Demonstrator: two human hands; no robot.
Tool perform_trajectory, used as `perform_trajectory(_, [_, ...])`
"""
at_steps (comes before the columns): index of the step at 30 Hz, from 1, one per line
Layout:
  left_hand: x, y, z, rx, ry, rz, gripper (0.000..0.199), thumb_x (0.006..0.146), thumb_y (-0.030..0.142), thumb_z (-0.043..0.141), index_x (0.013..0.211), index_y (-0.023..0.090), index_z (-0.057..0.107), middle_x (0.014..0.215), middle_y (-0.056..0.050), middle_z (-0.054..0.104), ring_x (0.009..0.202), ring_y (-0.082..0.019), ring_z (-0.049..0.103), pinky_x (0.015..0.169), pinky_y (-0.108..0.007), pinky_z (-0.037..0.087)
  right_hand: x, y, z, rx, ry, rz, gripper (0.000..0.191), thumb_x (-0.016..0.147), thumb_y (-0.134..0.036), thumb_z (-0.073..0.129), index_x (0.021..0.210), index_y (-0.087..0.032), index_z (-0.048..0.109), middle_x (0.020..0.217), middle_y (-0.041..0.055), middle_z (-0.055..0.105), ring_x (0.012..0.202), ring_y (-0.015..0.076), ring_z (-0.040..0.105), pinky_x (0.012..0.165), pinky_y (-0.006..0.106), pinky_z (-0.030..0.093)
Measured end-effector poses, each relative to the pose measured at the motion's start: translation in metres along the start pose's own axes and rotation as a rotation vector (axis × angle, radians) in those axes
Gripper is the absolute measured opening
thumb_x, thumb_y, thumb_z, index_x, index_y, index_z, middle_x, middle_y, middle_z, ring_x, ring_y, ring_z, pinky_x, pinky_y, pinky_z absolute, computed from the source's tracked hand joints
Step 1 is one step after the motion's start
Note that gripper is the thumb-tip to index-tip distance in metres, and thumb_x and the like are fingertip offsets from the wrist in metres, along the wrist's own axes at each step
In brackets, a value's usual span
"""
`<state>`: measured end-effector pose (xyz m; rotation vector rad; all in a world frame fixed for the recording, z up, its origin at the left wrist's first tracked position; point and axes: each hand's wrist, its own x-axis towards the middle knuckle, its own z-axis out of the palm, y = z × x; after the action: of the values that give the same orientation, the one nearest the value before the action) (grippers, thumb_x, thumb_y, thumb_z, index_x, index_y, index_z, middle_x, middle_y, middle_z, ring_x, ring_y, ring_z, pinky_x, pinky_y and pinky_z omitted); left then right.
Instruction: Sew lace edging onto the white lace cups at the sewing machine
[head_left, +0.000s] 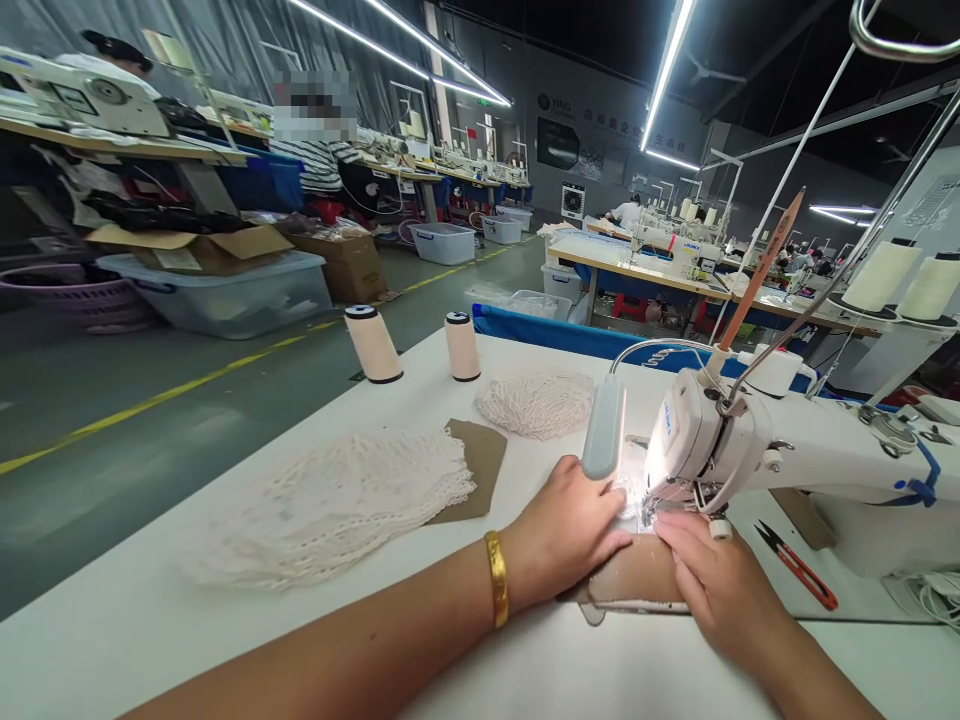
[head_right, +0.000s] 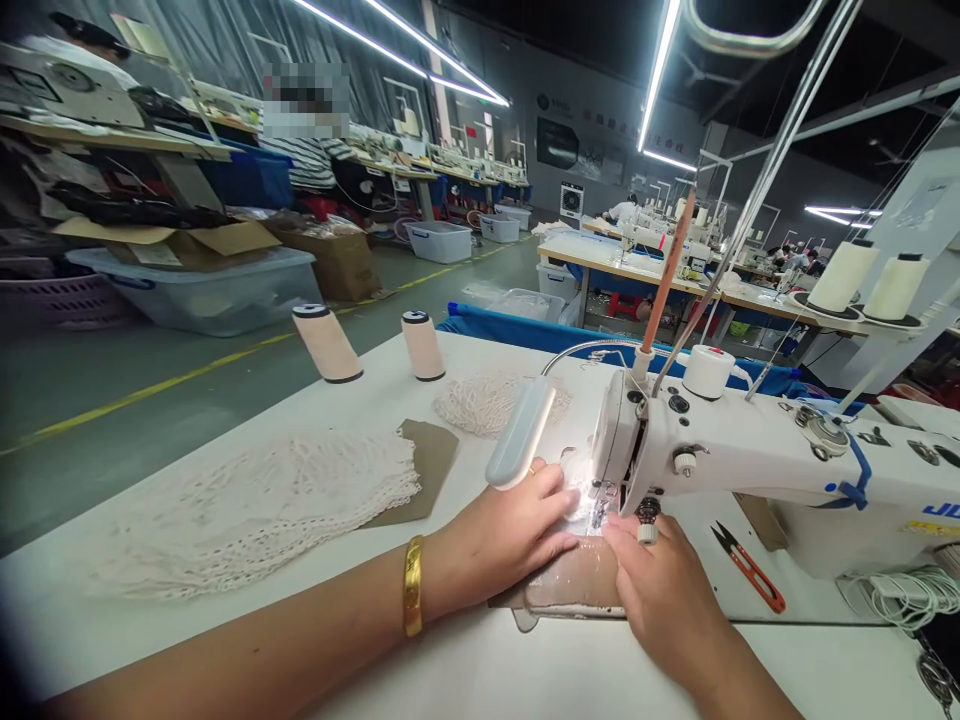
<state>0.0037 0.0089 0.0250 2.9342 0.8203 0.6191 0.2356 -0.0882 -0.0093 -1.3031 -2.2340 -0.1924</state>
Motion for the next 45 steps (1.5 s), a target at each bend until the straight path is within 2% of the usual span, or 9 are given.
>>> perform_trajectory(3, [-0.003, 0.007, -0.008, -0.133, 0.006, 0.096, 0.04, 0.096, 0.037, 0.071, 0.063, 0.017, 0.062, 0.076, -0.004, 0.059, 0.07, -0.019, 0.051, 0.069, -0.035, 0.04, 0.002, -0.007, -0.004, 0.106, 0.026, -0.066, 0.047, 0.099, -0.003, 0.044, 0.14, -0.024, 0.056, 0.125, 0.01, 0.076, 0.115, 0.0271, 0.071, 0.093, 0.043, 0.062])
perform_trajectory(6, [-0.005, 0.007, -0.01, -0.236, 0.067, 0.195, 0.03, 0.1, 0.025, 0.06, 0.071, 0.018, 0.062, 0.081, -0.003, 0.062, 0.072, -0.018, 0.052, 0.069, -0.034, 0.04, 0.005, -0.014, -0.007, 0.201, -0.037, -0.089, 0.046, 0.1, -0.006, 0.046, 0.142, -0.024, 0.053, 0.125, 0.0095, 0.074, 0.116, 0.0262, 0.068, 0.092, 0.041, 0.06])
perform_trajectory(9, [-0.006, 0.002, -0.005, -0.246, 0.085, 0.212, 0.025, 0.101, 0.01, 0.048, 0.084, 0.018, 0.064, 0.084, -0.003, 0.065, 0.072, -0.017, 0.054, 0.07, -0.034, 0.041, 0.006, -0.017, -0.01, 0.189, -0.125, -0.069, 0.042, 0.096, -0.005, 0.046, 0.132, -0.024, 0.059, 0.115, 0.0081, 0.073, 0.107, 0.0266, 0.066, 0.089, 0.042, 0.059])
perform_trajectory(13, [-0.012, 0.004, 0.003, -0.175, 0.071, 0.201, 0.022, 0.098, 0.011, 0.059, 0.08, 0.019, 0.069, 0.085, -0.004, 0.066, 0.076, -0.019, 0.054, 0.071, -0.035, 0.042, 0.004, -0.013, -0.014, 0.123, -0.162, -0.056, 0.036, 0.089, 0.001, 0.048, 0.112, -0.024, 0.063, 0.107, 0.0054, 0.071, 0.099, 0.0257, 0.063, 0.083, 0.039, 0.055])
perform_trajectory(17, [-0.016, 0.014, 0.007, -0.223, 0.041, 0.217, 0.014, 0.095, 0.014, 0.068, 0.083, 0.019, 0.07, 0.095, -0.005, 0.073, 0.087, -0.021, 0.061, 0.081, -0.036, 0.047, 0.002, -0.011, -0.016, 0.113, -0.135, -0.05, 0.036, 0.086, 0.003, 0.049, 0.107, -0.023, 0.062, 0.112, 0.0057, 0.072, 0.099, 0.0258, 0.061, 0.08, 0.037, 0.052])
perform_trajectory(22, [-0.017, 0.017, 0.009, -0.235, 0.016, 0.217, 0.01, 0.096, 0.014, 0.068, 0.091, 0.02, 0.074, 0.093, -0.003, 0.075, 0.085, -0.022, 0.063, 0.081, -0.038, 0.046, 0.003, -0.012, -0.016, 0.112, -0.151, -0.047, 0.034, 0.085, 0.003, 0.048, 0.102, -0.023, 0.062, 0.104, 0.005, 0.073, 0.092, 0.0246, 0.059, 0.074, 0.035, 0.049])
perform_trajectory(35, [-0.01, -0.002, 0.016, -0.178, 0.083, 0.2, 0.01, 0.098, 0.015, 0.067, 0.097, 0.02, 0.076, 0.096, -0.004, 0.076, 0.087, -0.022, 0.066, 0.084, -0.039, 0.046, 0.002, -0.004, -0.004, 0.068, -0.126, 0.051, 0.044, 0.087, 0.002, 0.048, 0.119, -0.024, 0.065, 0.121, 0.0049, 0.074, 0.107, 0.0286, 0.062, 0.084, 0.04, 0.049])
perform_trajectory(40, [-0.012, 0.004, 0.012, -0.224, 0.124, 0.356, 0.017, 0.096, 0.007, 0.06, 0.097, 0.02, 0.072, 0.111, -0.004, 0.076, 0.094, -0.022, 0.065, 0.088, -0.038, 0.045, -0.001, -0.006, -0.007, 0.058, -0.071, -0.007, 0.042, 0.089, 0.001, 0.047, 0.12, -0.023, 0.064, 0.122, 0.0072, 0.073, 0.107, 0.0292, 0.062, 0.084, 0.04, 0.047])
perform_trajectory(45, [-0.019, 0.019, 0.005, -0.253, 0.049, 0.439, 0.02, 0.095, 0.006, 0.061, 0.08, 0.02, 0.064, 0.084, 0.0, 0.072, 0.078, -0.017, 0.062, 0.082, -0.036, 0.042, -0.005, -0.013, -0.018, 0.153, -0.137, -0.097, 0.036, 0.089, 0.0, 0.049, 0.114, -0.024, 0.062, 0.107, 0.0043, 0.073, 0.097, 0.0255, 0.062, 0.082, 0.038, 0.046])
